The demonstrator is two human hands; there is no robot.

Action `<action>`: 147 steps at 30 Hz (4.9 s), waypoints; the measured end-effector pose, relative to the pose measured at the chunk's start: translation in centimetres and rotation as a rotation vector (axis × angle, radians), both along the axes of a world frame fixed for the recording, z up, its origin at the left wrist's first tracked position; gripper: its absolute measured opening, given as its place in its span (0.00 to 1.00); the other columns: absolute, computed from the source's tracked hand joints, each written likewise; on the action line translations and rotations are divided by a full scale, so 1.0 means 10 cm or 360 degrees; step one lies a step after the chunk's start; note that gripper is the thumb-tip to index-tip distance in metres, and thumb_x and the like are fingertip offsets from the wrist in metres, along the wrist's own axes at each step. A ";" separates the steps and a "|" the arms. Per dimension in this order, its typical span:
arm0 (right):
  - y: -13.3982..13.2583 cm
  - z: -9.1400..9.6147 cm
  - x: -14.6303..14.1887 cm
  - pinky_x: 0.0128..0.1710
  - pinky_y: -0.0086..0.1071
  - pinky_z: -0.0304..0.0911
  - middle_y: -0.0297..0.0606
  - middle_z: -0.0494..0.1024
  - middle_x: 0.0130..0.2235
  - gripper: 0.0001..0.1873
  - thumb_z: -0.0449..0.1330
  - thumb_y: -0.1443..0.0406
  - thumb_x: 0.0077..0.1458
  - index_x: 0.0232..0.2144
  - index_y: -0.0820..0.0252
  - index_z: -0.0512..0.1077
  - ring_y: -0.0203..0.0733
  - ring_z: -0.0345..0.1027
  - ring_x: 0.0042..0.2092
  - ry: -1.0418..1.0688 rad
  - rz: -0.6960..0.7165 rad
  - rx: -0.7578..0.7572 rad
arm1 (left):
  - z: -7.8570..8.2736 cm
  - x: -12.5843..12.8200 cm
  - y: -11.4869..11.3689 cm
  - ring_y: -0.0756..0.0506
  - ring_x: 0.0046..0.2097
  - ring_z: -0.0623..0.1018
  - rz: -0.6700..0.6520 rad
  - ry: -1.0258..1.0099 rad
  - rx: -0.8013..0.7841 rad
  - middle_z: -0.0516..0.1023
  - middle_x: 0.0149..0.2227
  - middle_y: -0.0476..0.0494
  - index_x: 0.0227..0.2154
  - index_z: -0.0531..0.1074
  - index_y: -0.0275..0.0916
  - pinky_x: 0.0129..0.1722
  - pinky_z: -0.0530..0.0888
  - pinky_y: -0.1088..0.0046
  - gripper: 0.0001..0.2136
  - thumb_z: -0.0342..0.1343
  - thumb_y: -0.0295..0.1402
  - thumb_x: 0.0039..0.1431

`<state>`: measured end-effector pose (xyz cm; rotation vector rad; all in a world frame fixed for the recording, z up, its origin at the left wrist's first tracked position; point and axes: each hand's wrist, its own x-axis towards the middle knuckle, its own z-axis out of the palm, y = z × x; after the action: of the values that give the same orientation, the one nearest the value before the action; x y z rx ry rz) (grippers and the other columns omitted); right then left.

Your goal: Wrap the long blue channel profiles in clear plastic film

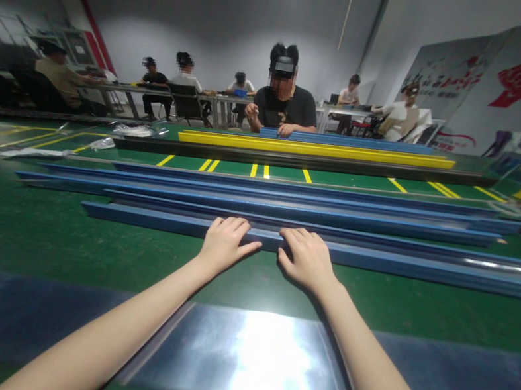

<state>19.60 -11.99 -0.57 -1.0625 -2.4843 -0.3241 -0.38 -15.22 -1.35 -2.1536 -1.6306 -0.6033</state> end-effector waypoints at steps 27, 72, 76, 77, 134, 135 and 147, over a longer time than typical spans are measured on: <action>0.06 -0.06 0.01 0.31 0.30 0.49 0.38 0.71 0.29 0.15 0.44 0.57 0.58 0.31 0.59 0.66 0.38 0.62 0.31 0.0127 -0.0093 0.0018 | -0.01 0.01 0.01 0.44 0.34 0.69 0.0108 -0.0011 0.0078 0.72 0.30 0.44 0.30 0.65 0.37 0.33 0.59 0.68 0.20 0.50 0.51 0.50; 0.03 -0.03 0.00 0.32 0.32 0.46 0.38 0.72 0.28 0.16 0.42 0.59 0.59 0.29 0.60 0.66 0.39 0.60 0.32 -0.0054 -0.0048 0.0120 | -0.03 0.00 0.01 0.44 0.35 0.70 0.0051 0.0014 0.0061 0.73 0.31 0.43 0.29 0.69 0.38 0.35 0.59 0.67 0.18 0.47 0.50 0.54; 0.03 -0.03 0.00 0.32 0.32 0.46 0.38 0.72 0.28 0.16 0.43 0.59 0.59 0.29 0.61 0.66 0.39 0.60 0.32 -0.0053 -0.0045 0.0122 | -0.02 0.00 0.01 0.44 0.35 0.70 0.0047 0.0013 0.0064 0.73 0.31 0.43 0.28 0.69 0.38 0.35 0.58 0.67 0.18 0.47 0.50 0.54; 0.03 -0.03 0.00 0.32 0.32 0.46 0.38 0.72 0.28 0.16 0.43 0.59 0.59 0.29 0.60 0.66 0.39 0.60 0.32 -0.0052 -0.0042 0.0120 | -0.02 0.00 0.01 0.44 0.35 0.70 0.0046 0.0012 0.0062 0.74 0.31 0.43 0.29 0.69 0.38 0.34 0.58 0.67 0.18 0.47 0.50 0.54; -0.07 -0.01 -0.24 0.37 0.33 0.48 0.39 0.73 0.34 0.10 0.46 0.67 0.54 0.33 0.60 0.66 0.41 0.63 0.37 0.0194 -0.0146 -0.0152 | -0.04 0.05 0.05 0.46 0.33 0.70 0.0036 -0.0129 0.0142 0.74 0.28 0.45 0.26 0.69 0.38 0.34 0.55 0.67 0.17 0.38 0.36 0.62; -0.09 -0.01 -0.31 0.38 0.33 0.48 0.39 0.74 0.34 0.10 0.46 0.69 0.52 0.33 0.60 0.66 0.41 0.63 0.38 0.0257 -0.0170 -0.0187 | -0.04 0.05 0.05 0.46 0.33 0.70 0.0043 -0.0130 0.0143 0.74 0.28 0.45 0.26 0.69 0.38 0.34 0.55 0.67 0.17 0.38 0.36 0.62; -0.12 -0.11 -0.59 0.41 0.36 0.45 0.37 0.74 0.38 0.11 0.48 0.68 0.51 0.37 0.57 0.66 0.41 0.60 0.41 0.0471 -0.0090 -0.0265 | -0.06 0.05 0.05 0.45 0.34 0.70 0.0074 -0.0083 0.0127 0.74 0.29 0.43 0.27 0.69 0.37 0.34 0.55 0.66 0.17 0.37 0.34 0.62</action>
<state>13.66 -13.24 -1.70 -1.1552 -2.2483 0.0252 0.13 -14.70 -1.96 -2.0540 -1.6501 -0.7038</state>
